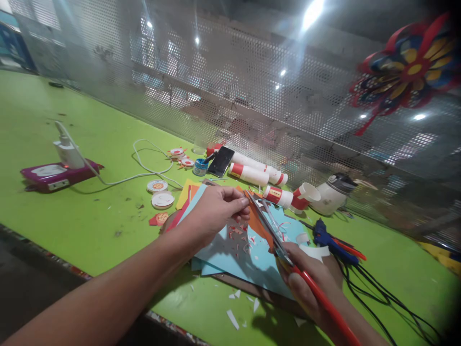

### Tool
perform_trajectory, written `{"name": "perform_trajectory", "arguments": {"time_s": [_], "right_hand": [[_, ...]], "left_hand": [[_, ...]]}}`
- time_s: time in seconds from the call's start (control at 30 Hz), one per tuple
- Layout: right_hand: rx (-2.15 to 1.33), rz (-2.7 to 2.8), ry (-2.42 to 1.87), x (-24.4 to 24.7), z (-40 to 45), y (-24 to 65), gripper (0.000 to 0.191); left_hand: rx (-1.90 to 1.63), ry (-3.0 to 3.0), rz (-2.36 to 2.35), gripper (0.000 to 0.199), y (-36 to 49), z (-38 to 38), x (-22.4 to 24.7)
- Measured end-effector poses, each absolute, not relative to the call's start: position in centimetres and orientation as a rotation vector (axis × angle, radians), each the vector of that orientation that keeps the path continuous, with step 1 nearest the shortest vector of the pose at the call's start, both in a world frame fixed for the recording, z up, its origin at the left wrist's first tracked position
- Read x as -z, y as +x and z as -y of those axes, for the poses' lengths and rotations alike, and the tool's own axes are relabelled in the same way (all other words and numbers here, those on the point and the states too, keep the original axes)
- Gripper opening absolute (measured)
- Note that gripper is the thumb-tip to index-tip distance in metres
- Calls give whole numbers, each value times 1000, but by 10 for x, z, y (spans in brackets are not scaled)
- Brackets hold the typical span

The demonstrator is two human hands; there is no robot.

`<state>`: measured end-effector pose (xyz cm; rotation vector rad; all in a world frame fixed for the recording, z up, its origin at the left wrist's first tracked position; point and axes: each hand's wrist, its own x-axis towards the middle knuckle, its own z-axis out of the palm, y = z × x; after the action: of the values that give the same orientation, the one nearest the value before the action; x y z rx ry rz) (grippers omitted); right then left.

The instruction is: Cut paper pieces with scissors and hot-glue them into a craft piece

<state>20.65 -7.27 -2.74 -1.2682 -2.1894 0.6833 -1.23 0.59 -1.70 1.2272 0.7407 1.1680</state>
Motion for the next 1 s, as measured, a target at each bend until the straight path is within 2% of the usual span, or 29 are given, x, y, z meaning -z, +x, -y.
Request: {"name": "perform_trajectory", "arguments": {"time_s": [1.0], "right_hand": [[-550,2230,-1311,35,71,213,45]], "left_hand": [[-1131,1223,-801,13,-3,1,13]]}}
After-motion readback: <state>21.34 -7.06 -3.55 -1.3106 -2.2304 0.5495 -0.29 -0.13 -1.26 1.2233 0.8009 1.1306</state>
